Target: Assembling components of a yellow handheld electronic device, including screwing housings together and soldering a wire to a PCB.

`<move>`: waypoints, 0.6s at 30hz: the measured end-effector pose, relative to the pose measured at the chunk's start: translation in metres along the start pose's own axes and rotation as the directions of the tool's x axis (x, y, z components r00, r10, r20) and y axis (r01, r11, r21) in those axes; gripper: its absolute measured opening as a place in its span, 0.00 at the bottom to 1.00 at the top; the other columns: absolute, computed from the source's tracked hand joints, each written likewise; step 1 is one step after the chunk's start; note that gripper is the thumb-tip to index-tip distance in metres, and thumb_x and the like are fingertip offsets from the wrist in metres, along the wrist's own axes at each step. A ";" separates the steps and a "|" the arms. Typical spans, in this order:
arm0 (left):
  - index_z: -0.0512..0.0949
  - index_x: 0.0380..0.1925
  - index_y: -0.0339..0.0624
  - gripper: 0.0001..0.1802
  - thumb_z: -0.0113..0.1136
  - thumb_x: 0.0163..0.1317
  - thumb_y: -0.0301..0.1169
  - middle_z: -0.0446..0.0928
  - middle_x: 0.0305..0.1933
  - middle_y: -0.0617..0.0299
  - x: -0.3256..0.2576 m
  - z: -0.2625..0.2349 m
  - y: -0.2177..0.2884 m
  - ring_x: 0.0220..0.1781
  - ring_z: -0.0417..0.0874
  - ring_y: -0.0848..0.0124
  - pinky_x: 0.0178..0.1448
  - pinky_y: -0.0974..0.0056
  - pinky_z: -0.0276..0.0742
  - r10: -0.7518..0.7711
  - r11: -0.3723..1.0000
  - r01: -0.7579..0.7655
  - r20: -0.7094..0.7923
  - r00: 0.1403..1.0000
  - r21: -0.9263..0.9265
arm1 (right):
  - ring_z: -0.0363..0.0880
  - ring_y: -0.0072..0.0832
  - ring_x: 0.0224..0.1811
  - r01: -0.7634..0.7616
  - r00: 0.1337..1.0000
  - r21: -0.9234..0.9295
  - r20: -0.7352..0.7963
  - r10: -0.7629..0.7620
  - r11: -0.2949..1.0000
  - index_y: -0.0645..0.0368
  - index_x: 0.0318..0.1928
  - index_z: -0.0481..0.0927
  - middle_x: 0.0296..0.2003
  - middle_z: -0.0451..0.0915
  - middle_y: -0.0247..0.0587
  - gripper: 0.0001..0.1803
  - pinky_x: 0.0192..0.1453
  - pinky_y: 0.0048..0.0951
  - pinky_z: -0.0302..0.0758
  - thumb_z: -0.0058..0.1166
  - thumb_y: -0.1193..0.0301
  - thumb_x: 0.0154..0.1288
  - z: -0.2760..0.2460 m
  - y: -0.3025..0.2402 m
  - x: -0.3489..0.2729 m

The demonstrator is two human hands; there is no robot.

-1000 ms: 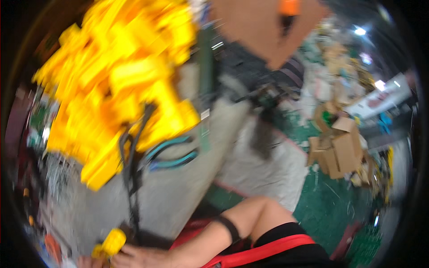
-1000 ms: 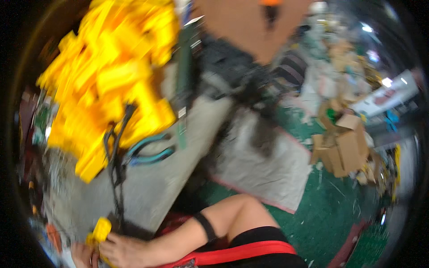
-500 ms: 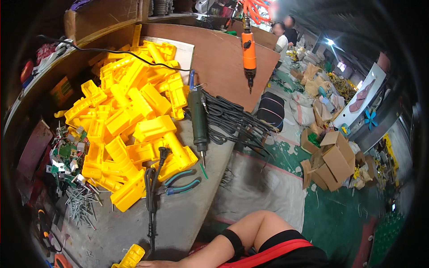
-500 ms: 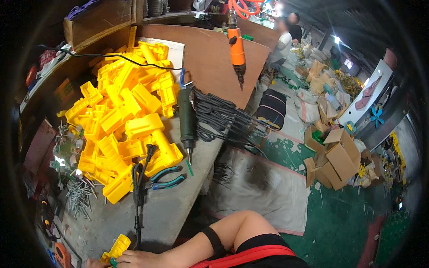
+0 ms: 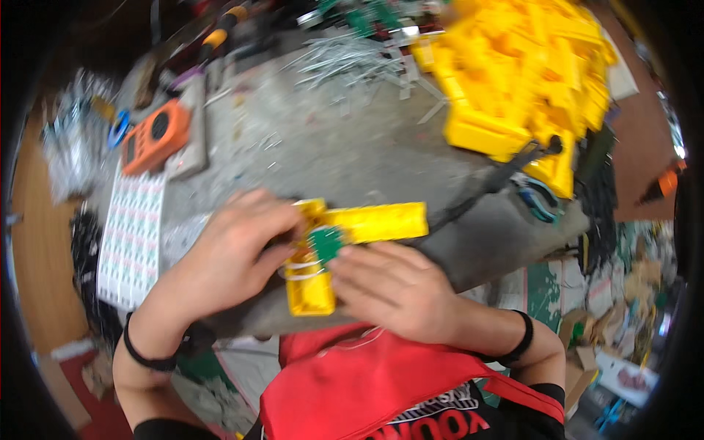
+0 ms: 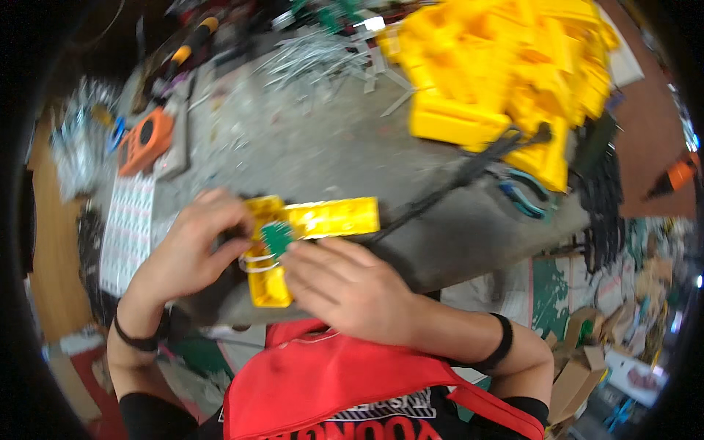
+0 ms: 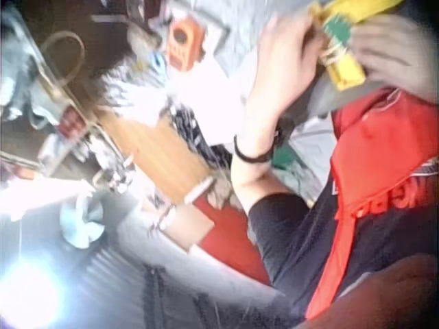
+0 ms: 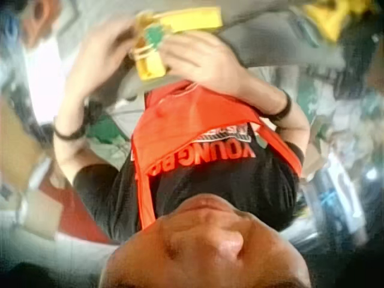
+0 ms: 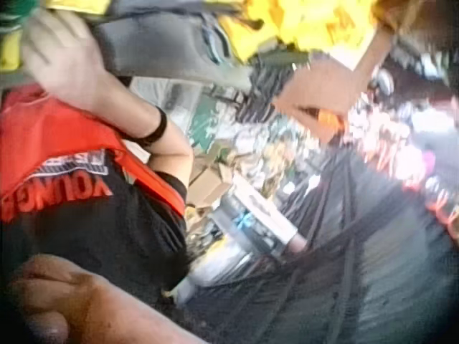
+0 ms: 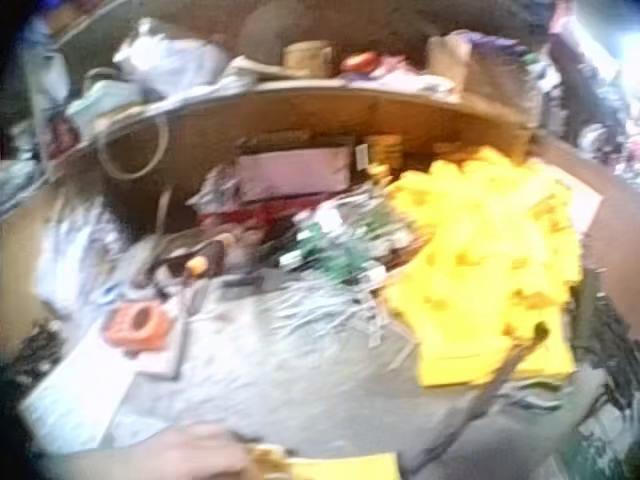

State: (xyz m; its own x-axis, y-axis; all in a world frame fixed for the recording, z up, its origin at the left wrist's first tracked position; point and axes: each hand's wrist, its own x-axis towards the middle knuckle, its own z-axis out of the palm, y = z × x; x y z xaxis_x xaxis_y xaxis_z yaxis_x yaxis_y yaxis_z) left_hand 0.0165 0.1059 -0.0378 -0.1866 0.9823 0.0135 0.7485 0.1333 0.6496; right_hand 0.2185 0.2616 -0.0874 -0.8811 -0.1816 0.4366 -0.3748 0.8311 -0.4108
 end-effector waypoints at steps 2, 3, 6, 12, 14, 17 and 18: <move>0.74 0.32 0.38 0.11 0.65 0.50 0.19 0.76 0.33 0.55 -0.007 -0.003 0.001 0.39 0.76 0.54 0.46 0.56 0.71 -0.065 0.998 0.065 -0.002 0.998 -0.009 | 0.75 0.36 0.64 0.023 0.999 -0.037 0.031 -0.022 0.999 0.61 0.47 0.82 0.56 0.80 0.45 0.17 0.66 0.39 0.73 0.55 0.70 0.57 0.002 0.001 0.006; 0.75 0.33 0.38 0.11 0.65 0.50 0.19 0.76 0.33 0.55 -0.008 -0.003 0.000 0.40 0.76 0.54 0.47 0.56 0.71 -0.059 0.998 0.059 0.009 0.998 -0.023 | 0.76 0.36 0.64 0.020 0.999 -0.044 0.032 -0.018 0.999 0.61 0.47 0.82 0.56 0.80 0.44 0.16 0.66 0.39 0.73 0.55 0.70 0.58 0.005 0.003 0.008; 0.75 0.35 0.38 0.12 0.66 0.51 0.19 0.76 0.33 0.55 -0.011 0.002 -0.005 0.40 0.77 0.55 0.48 0.56 0.71 -0.048 0.998 0.046 -0.034 0.998 -0.052 | 0.77 0.37 0.63 0.071 0.997 -0.044 0.031 -0.069 0.997 0.60 0.47 0.83 0.54 0.81 0.43 0.16 0.65 0.37 0.74 0.57 0.70 0.57 0.005 0.007 0.005; 0.77 0.40 0.38 0.10 0.63 0.57 0.23 0.77 0.34 0.56 -0.021 0.013 -0.028 0.40 0.79 0.59 0.48 0.58 0.71 0.004 0.967 -0.037 -0.133 0.991 -0.250 | 0.79 0.36 0.61 0.052 0.998 -0.074 0.038 -0.049 0.996 0.59 0.48 0.83 0.54 0.82 0.43 0.17 0.62 0.37 0.75 0.59 0.72 0.57 0.006 0.004 0.014; 0.78 0.39 0.39 0.09 0.62 0.58 0.23 0.78 0.35 0.56 -0.025 0.018 -0.024 0.39 0.79 0.59 0.48 0.58 0.70 -0.010 0.981 -0.025 -0.177 0.984 -0.193 | 0.79 0.36 0.60 0.072 0.995 -0.124 0.071 -0.063 0.990 0.59 0.49 0.83 0.55 0.82 0.42 0.17 0.61 0.37 0.76 0.59 0.73 0.57 0.007 0.004 0.015; 0.78 0.37 0.40 0.08 0.60 0.57 0.21 0.78 0.35 0.57 -0.025 0.036 -0.019 0.37 0.78 0.59 0.46 0.59 0.69 0.003 0.997 -0.027 -0.300 0.954 -0.075 | 0.80 0.34 0.60 0.071 0.996 -0.149 0.071 -0.061 0.986 0.58 0.51 0.82 0.56 0.81 0.41 0.18 0.61 0.38 0.75 0.58 0.74 0.57 0.011 0.012 0.010; 0.78 0.36 0.40 0.08 0.60 0.56 0.21 0.78 0.35 0.57 -0.026 0.041 -0.016 0.37 0.78 0.59 0.45 0.59 0.68 0.008 1.000 -0.017 -0.355 0.935 -0.023 | 0.80 0.33 0.60 0.071 0.997 -0.098 0.045 -0.067 0.993 0.58 0.51 0.82 0.56 0.81 0.41 0.19 0.62 0.38 0.74 0.57 0.74 0.58 0.011 0.016 0.009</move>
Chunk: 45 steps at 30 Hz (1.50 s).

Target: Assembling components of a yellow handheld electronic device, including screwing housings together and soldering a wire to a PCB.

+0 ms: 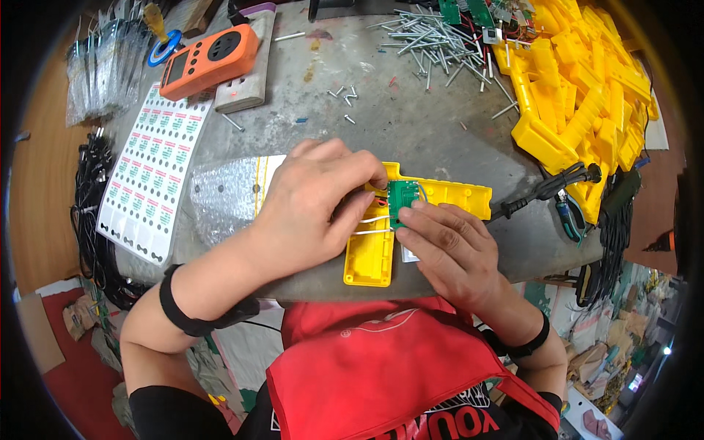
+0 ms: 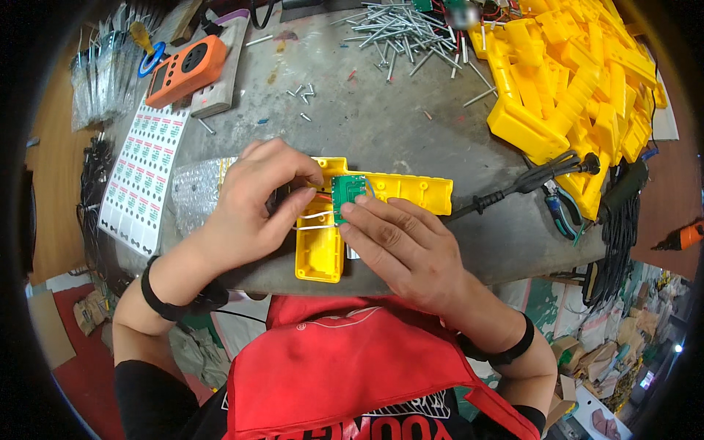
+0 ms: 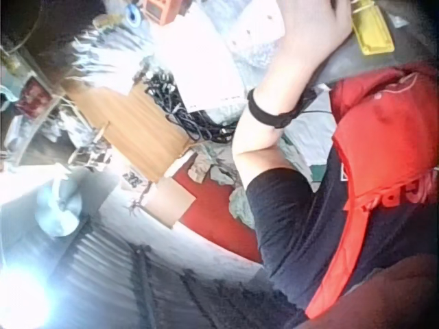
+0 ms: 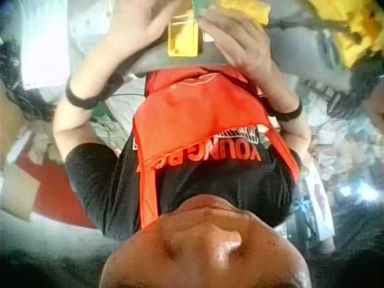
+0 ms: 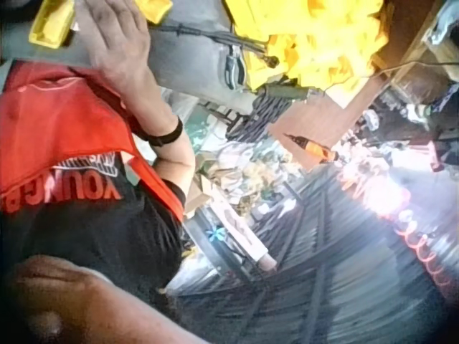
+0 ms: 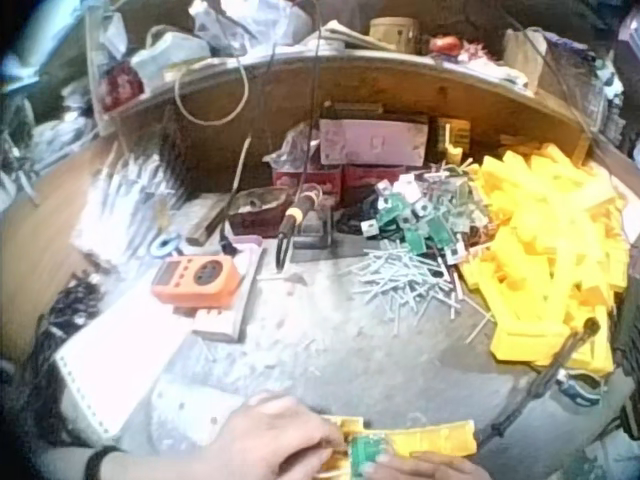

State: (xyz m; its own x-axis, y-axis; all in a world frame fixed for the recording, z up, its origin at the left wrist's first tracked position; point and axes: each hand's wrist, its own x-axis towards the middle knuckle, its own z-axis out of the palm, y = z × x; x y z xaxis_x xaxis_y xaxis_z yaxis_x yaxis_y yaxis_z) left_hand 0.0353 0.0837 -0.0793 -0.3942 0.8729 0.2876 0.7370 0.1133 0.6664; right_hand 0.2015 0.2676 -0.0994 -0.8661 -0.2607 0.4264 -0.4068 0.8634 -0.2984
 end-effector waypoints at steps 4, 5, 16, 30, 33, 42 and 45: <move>0.77 0.35 0.40 0.08 0.62 0.54 0.20 0.78 0.34 0.57 -0.015 0.015 0.018 0.37 0.79 0.59 0.44 0.59 0.69 -0.051 0.994 0.064 -0.136 0.989 0.092 | 0.79 0.34 0.60 0.038 0.999 0.034 0.030 -0.039 0.999 0.57 0.52 0.81 0.57 0.81 0.40 0.20 0.63 0.39 0.73 0.57 0.75 0.57 -0.007 0.010 0.003; 0.77 0.35 0.40 0.09 0.62 0.54 0.21 0.78 0.34 0.57 -0.017 0.016 0.020 0.37 0.79 0.59 0.44 0.59 0.69 -0.074 0.991 0.092 -0.170 0.983 0.097 | 0.79 0.34 0.60 0.069 0.997 0.013 0.046 -0.070 0.998 0.57 0.53 0.81 0.57 0.81 0.40 0.20 0.63 0.39 0.73 0.57 0.75 0.57 -0.006 0.010 0.003; 0.76 0.31 0.41 0.16 0.73 0.46 0.34 0.76 0.40 0.58 -0.017 -0.018 0.018 0.52 0.75 0.53 0.57 0.52 0.71 0.029 0.999 -0.030 0.117 0.993 0.013 | 0.82 0.32 0.47 0.087 0.995 0.011 -0.048 -0.086 0.996 0.56 0.47 0.85 0.44 0.81 0.37 0.21 0.47 0.31 0.82 0.62 0.73 0.49 -0.019 -0.008 0.016; 0.73 0.27 0.35 0.08 0.64 0.51 0.23 0.74 0.30 0.53 -0.011 -0.016 0.011 0.35 0.79 0.56 0.41 0.59 0.75 -0.063 0.997 0.061 -0.028 0.998 -0.044 | 0.83 0.38 0.50 0.039 0.991 -0.068 0.127 -0.030 0.997 0.66 0.43 0.83 0.44 0.82 0.47 0.17 0.55 0.37 0.80 0.57 0.70 0.54 -0.009 -0.041 0.038; 0.75 0.30 0.33 0.05 0.61 0.54 0.20 0.76 0.30 0.52 -0.007 -0.012 0.012 0.34 0.80 0.60 0.40 0.63 0.75 -0.178 0.976 0.176 -0.005 0.984 -0.129 | 0.83 0.38 0.51 0.040 0.987 -0.062 0.156 -0.030 0.997 0.66 0.43 0.83 0.44 0.83 0.47 0.17 0.57 0.37 0.79 0.56 0.70 0.53 -0.009 -0.037 0.041; 0.78 0.29 0.34 0.05 0.59 0.51 0.16 0.79 0.32 0.54 -0.006 -0.008 0.007 0.34 0.82 0.62 0.42 0.62 0.77 -0.233 0.969 0.223 -0.088 0.968 -0.108 | 0.85 0.36 0.50 0.009 0.982 -0.025 0.189 -0.004 1.000 0.63 0.42 0.85 0.44 0.85 0.46 0.16 0.55 0.36 0.80 0.57 0.71 0.53 -0.011 -0.035 0.047; 0.78 0.28 0.35 0.07 0.59 0.47 0.16 0.76 0.30 0.55 -0.003 -0.009 0.010 0.36 0.79 0.59 0.41 0.61 0.76 -0.239 0.967 0.226 -0.111 0.965 -0.114 | 0.85 0.36 0.49 0.054 0.975 -0.087 0.219 -0.033 0.995 0.66 0.41 0.85 0.44 0.85 0.49 0.15 0.54 0.36 0.80 0.56 0.72 0.53 -0.013 -0.038 0.050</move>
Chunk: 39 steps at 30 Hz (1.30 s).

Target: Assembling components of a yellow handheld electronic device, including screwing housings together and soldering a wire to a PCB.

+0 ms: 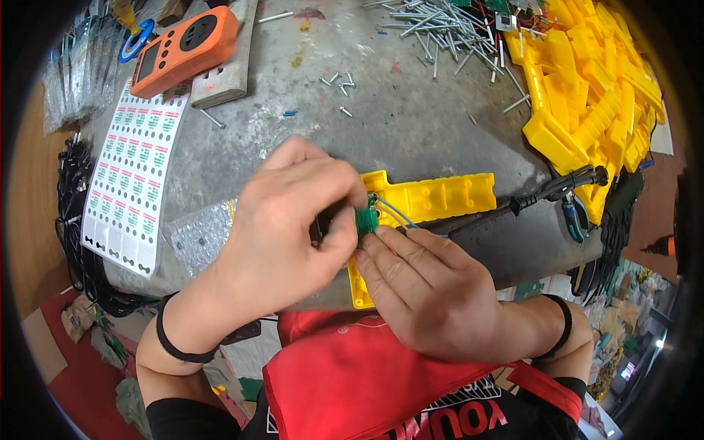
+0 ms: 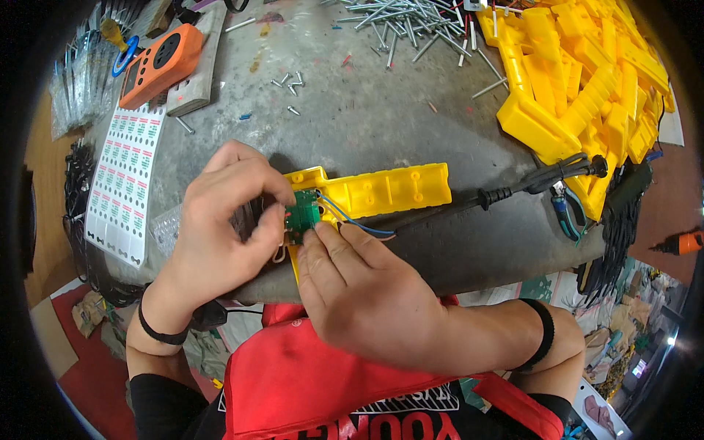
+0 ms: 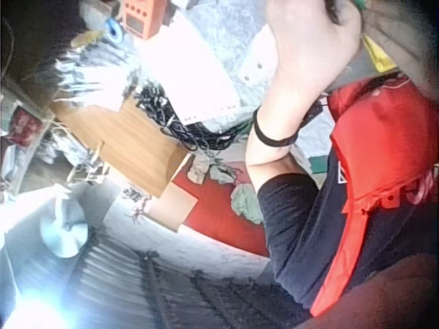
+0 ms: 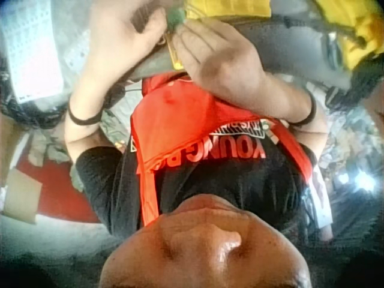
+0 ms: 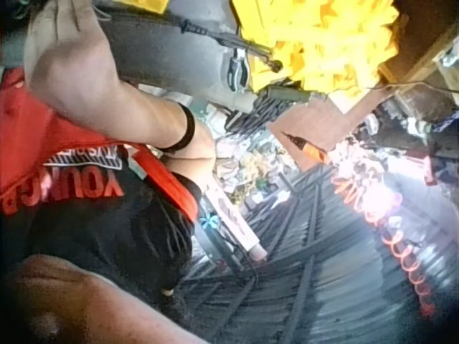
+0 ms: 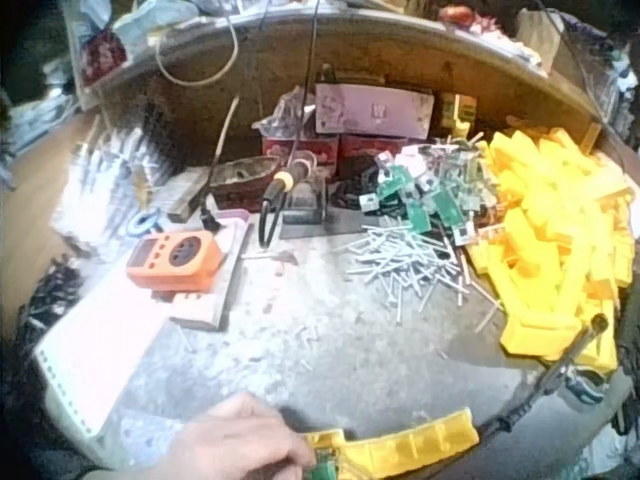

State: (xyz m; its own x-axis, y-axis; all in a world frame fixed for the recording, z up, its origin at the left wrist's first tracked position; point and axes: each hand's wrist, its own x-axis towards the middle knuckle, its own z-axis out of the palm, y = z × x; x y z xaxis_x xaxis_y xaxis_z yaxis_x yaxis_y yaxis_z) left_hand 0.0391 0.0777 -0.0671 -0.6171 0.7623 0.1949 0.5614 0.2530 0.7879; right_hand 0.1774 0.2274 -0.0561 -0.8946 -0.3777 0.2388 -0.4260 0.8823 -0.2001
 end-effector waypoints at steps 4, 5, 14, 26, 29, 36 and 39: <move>0.77 0.26 0.39 0.09 0.60 0.41 0.17 0.71 0.30 0.55 0.002 -0.004 0.001 0.38 0.72 0.55 0.40 0.58 0.73 0.113 0.982 -0.129 0.113 0.987 0.141 | 0.85 0.39 0.47 0.024 0.996 -0.045 0.084 -0.020 0.999 0.69 0.39 0.84 0.42 0.84 0.51 0.16 0.53 0.36 0.81 0.56 0.72 0.52 -0.003 -0.002 0.007; 0.77 0.26 0.38 0.09 0.60 0.40 0.17 0.71 0.31 0.55 0.003 -0.004 0.004 0.38 0.73 0.55 0.40 0.57 0.73 0.104 0.967 -0.135 0.147 0.984 0.217 | 0.85 0.40 0.46 0.061 0.991 -0.060 0.123 -0.053 0.996 0.70 0.39 0.84 0.41 0.84 0.51 0.16 0.53 0.35 0.81 0.56 0.71 0.52 -0.004 -0.002 0.010; 0.79 0.31 0.36 0.11 0.67 0.45 0.21 0.74 0.36 0.54 0.018 -0.017 0.018 0.42 0.76 0.54 0.43 0.57 0.75 0.077 0.919 -0.183 0.295 0.952 0.349 | 0.81 0.36 0.54 0.083 0.986 0.005 0.143 -0.083 0.997 0.66 0.44 0.83 0.48 0.82 0.47 0.19 0.59 0.34 0.77 0.57 0.69 0.53 -0.003 0.016 -0.009; 0.75 0.31 0.31 0.10 0.66 0.50 0.16 0.74 0.27 0.52 0.062 0.000 -0.045 0.27 0.77 0.62 0.34 0.60 0.73 -0.137 0.937 0.101 0.087 0.987 0.334 | 0.82 0.27 0.35 -0.851 0.051 0.366 -0.656 0.753 0.377 0.60 0.49 0.83 0.38 0.83 0.41 0.14 0.44 0.28 0.79 0.62 0.75 0.61 -0.105 0.155 -0.204; 0.75 0.31 0.33 0.08 0.65 0.52 0.18 0.75 0.29 0.50 0.060 0.001 -0.043 0.29 0.79 0.55 0.35 0.56 0.74 0.003 0.893 -0.062 0.132 0.991 0.445 | 0.83 0.39 0.41 -0.997 -0.068 0.071 -0.496 0.866 -0.038 0.53 0.63 0.74 0.42 0.83 0.46 0.34 0.48 0.39 0.78 0.66 0.53 0.59 -0.109 0.192 -0.251; 0.75 0.32 0.35 0.07 0.63 0.54 0.18 0.77 0.32 0.52 0.046 -0.021 0.006 0.34 0.81 0.56 0.38 0.60 0.75 0.163 0.879 -0.195 0.110 0.980 0.435 | 0.79 0.44 0.56 -0.975 0.153 0.044 -0.578 0.802 0.218 0.62 0.68 0.65 0.56 0.78 0.56 0.44 0.61 0.38 0.72 0.68 0.56 0.55 -0.100 0.284 -0.337; 0.77 0.32 0.33 0.08 0.63 0.52 0.15 0.77 0.33 0.55 0.025 -0.039 0.024 0.34 0.81 0.62 0.39 0.66 0.76 0.155 0.909 -0.171 0.073 0.985 0.381 | 0.81 0.32 0.44 -0.727 -0.199 0.636 -0.555 0.808 0.258 0.68 0.53 0.79 0.46 0.83 0.49 0.26 0.49 0.32 0.77 0.66 0.64 0.58 -0.097 0.263 -0.324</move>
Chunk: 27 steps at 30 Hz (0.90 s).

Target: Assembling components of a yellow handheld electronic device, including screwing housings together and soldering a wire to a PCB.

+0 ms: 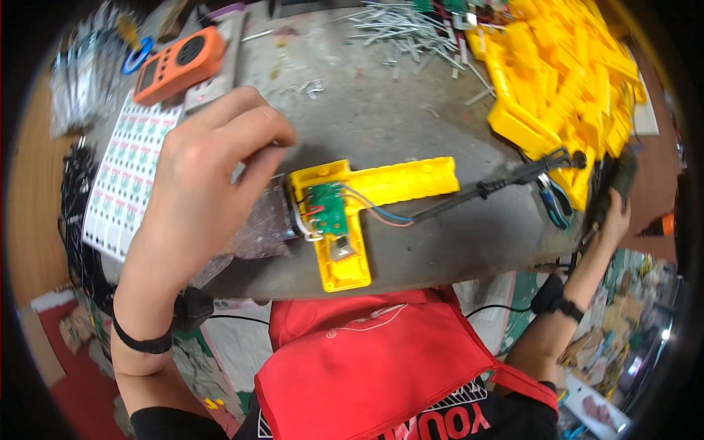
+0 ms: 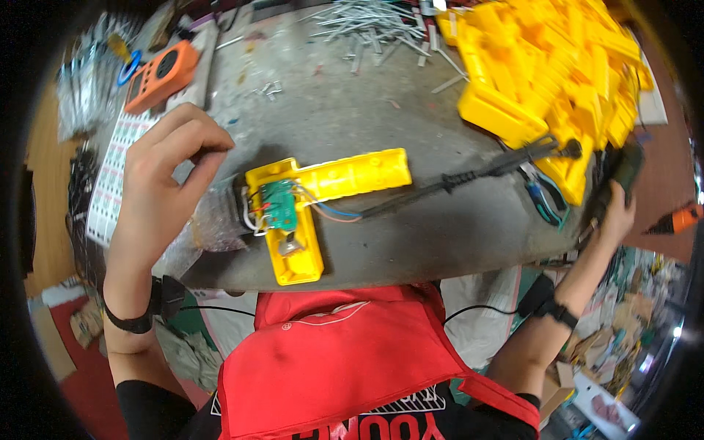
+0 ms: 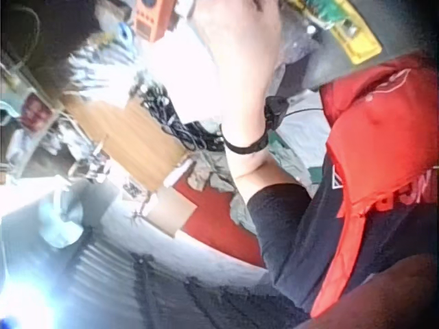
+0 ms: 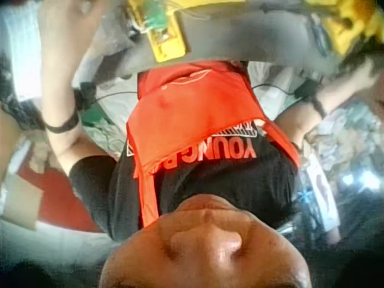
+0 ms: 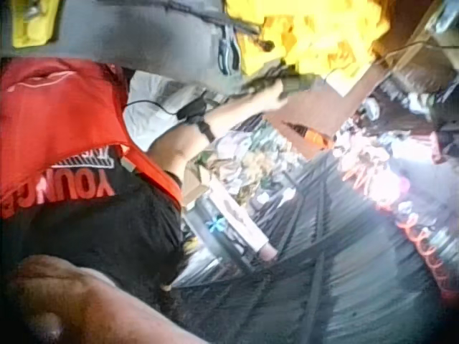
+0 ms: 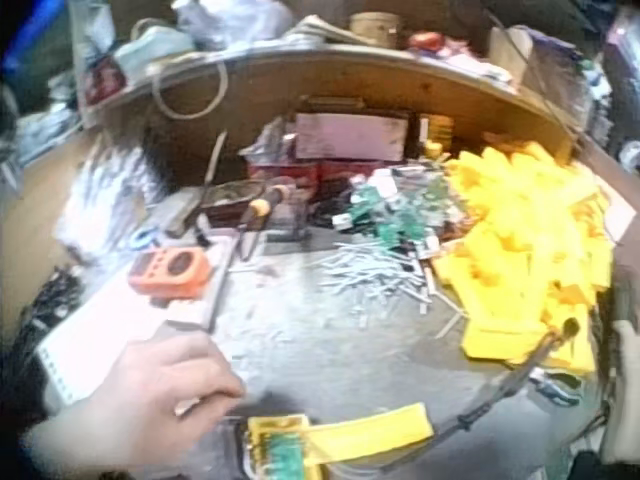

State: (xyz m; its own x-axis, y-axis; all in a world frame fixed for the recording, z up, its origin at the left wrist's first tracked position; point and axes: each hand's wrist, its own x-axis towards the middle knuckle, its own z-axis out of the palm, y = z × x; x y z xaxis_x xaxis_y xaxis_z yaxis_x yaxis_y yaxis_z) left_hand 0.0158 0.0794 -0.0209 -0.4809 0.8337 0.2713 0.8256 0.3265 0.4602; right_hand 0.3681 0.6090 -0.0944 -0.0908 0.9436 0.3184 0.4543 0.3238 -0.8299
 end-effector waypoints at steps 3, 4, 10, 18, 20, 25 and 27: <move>0.79 0.32 0.33 0.10 0.64 0.49 0.14 0.79 0.33 0.55 -0.015 0.000 0.002 0.35 0.82 0.62 0.38 0.65 0.77 0.055 0.998 -0.055 0.000 0.999 -0.022 | 0.78 0.32 0.46 -0.150 0.981 0.632 0.190 0.035 0.760 0.64 0.58 0.72 0.45 0.79 0.46 0.21 0.50 0.31 0.77 0.54 0.69 0.68 -0.023 -0.048 -0.031; 0.79 0.33 0.33 0.10 0.64 0.48 0.14 0.79 0.33 0.55 -0.019 0.003 0.003 0.34 0.83 0.61 0.37 0.64 0.78 0.131 0.991 -0.131 -0.060 0.990 -0.001 | 0.76 0.33 0.49 -0.147 0.962 0.716 0.264 -0.070 0.682 0.64 0.61 0.66 0.47 0.75 0.47 0.25 0.53 0.30 0.76 0.55 0.68 0.68 -0.008 -0.091 -0.063; 0.81 0.37 0.36 0.16 0.70 0.46 0.18 0.80 0.29 0.55 -0.037 0.022 0.015 0.30 0.83 0.58 0.33 0.61 0.77 0.210 0.969 -0.217 -0.071 0.975 -0.117 | 0.67 0.23 0.35 -0.577 0.675 0.806 0.562 -0.479 0.132 0.63 0.50 0.65 0.35 0.65 0.36 0.22 0.46 0.27 0.65 0.56 0.72 0.57 0.055 -0.244 -0.179; 0.80 0.40 0.36 0.16 0.70 0.49 0.19 0.80 0.30 0.55 -0.042 0.040 0.011 0.28 0.82 0.59 0.32 0.61 0.77 0.187 0.948 -0.212 -0.123 0.975 -0.238 | 0.64 0.19 0.30 -0.663 0.329 0.724 0.509 -0.795 0.190 0.55 0.57 0.61 0.31 0.64 0.29 0.28 0.41 0.28 0.62 0.55 0.55 0.64 0.121 -0.297 -0.249; 0.80 0.41 0.36 0.16 0.70 0.50 0.19 0.80 0.30 0.55 -0.044 0.043 0.008 0.28 0.82 0.60 0.32 0.61 0.76 0.169 0.948 -0.198 -0.130 0.977 -0.251 | 0.65 0.19 0.31 -0.654 0.383 0.736 0.520 -0.763 0.173 0.57 0.54 0.63 0.32 0.65 0.30 0.27 0.42 0.27 0.63 0.57 0.58 0.61 0.123 -0.297 -0.258; 0.79 0.44 0.36 0.19 0.71 0.50 0.19 0.82 0.32 0.56 -0.043 0.048 0.008 0.25 0.80 0.64 0.28 0.63 0.74 0.125 0.921 -0.190 -0.204 0.971 -0.341 | 0.67 0.18 0.32 -0.625 0.497 0.767 0.532 -0.685 0.142 0.60 0.49 0.66 0.32 0.66 0.31 0.25 0.43 0.26 0.64 0.60 0.64 0.56 0.118 -0.291 -0.263; 0.79 0.44 0.35 0.20 0.71 0.49 0.19 0.82 0.32 0.55 -0.042 0.047 0.008 0.25 0.80 0.64 0.28 0.63 0.74 0.149 0.923 -0.209 -0.202 0.968 -0.323 | 0.67 0.16 0.29 -0.579 0.567 0.794 0.554 -0.610 0.184 0.60 0.52 0.66 0.31 0.67 0.28 0.28 0.43 0.25 0.64 0.61 0.60 0.56 0.118 -0.289 -0.266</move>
State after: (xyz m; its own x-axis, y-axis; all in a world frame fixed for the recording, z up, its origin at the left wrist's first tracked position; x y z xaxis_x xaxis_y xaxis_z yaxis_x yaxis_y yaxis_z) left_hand 0.0563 0.0674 -0.0683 -0.4024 0.7660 0.5014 0.7670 -0.0169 0.6414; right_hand 0.1566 0.2729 0.0067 -0.8198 0.3756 0.4323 -0.5676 -0.4319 -0.7009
